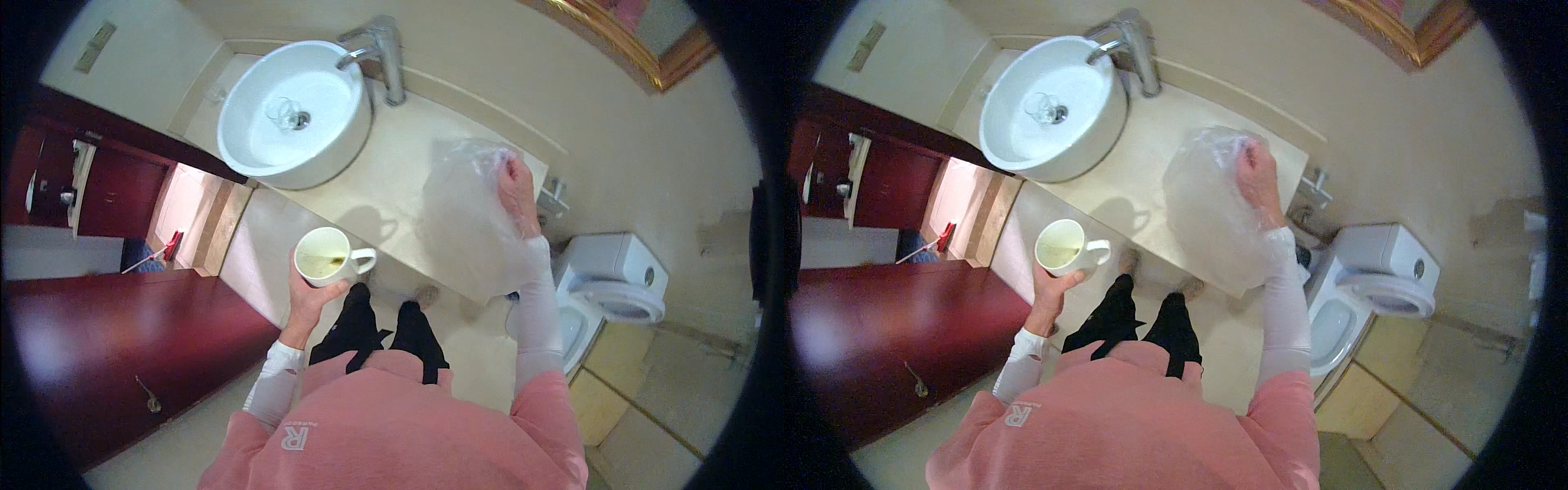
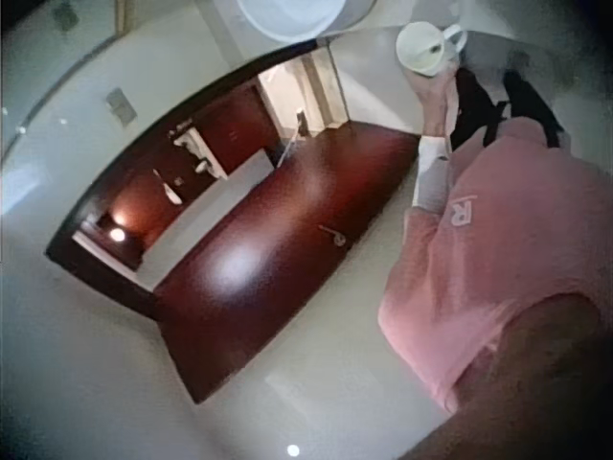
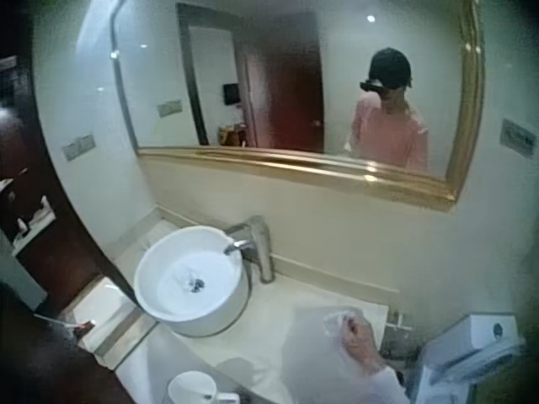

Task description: The person empties trash from a bin into a bag, washes a mug in the bathroom sink, replaces the liner in the trash bin, and places the mug and trash bag near the room entrance.

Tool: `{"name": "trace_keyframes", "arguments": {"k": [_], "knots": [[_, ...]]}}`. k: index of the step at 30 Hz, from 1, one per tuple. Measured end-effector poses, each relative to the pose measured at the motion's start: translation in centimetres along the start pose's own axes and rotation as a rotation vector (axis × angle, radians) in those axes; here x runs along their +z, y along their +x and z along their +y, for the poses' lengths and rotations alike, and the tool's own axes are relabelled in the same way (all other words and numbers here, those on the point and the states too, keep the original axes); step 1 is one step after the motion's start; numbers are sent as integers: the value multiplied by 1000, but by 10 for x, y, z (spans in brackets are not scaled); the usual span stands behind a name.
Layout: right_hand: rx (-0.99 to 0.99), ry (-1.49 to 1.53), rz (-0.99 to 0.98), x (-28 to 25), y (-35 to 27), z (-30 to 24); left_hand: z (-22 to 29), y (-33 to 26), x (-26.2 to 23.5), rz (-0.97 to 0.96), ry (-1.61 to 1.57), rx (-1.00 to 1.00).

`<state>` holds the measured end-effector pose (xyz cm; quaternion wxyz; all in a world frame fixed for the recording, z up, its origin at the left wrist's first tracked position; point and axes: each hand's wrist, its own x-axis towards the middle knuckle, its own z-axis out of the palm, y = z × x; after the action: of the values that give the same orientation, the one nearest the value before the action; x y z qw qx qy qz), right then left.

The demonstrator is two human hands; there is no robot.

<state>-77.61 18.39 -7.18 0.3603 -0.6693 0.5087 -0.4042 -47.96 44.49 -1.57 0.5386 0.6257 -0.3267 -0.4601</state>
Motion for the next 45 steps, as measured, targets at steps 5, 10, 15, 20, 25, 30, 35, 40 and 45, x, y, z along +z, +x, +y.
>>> {"name": "trace_keyframes", "arguments": {"k": [5,10,15,20,25,30,35,40,45], "knots": [[109,-855,-238,-9,50,-37,41,27,-46,219,99,224],[-301,-972,228,29,95,-129,71,99,-83,198,80,313],[-664,-839,234,171,159,-194,59,212,-105,93,113,293],[-506,-1094,98,230,214,-187,43,299,-98,-28,357,292],[-650,-1174,181,233,229,-165,24,349,-82,-128,458,232],[-635,-890,188,222,215,-196,2,379,-76,-150,467,255],[-574,-744,232,213,155,-210,-10,398,-64,-171,501,286],[-365,-590,199,222,84,-177,-15,408,-65,-171,521,312],[-153,-445,207,229,39,-148,-14,411,-67,-170,527,297]]}}
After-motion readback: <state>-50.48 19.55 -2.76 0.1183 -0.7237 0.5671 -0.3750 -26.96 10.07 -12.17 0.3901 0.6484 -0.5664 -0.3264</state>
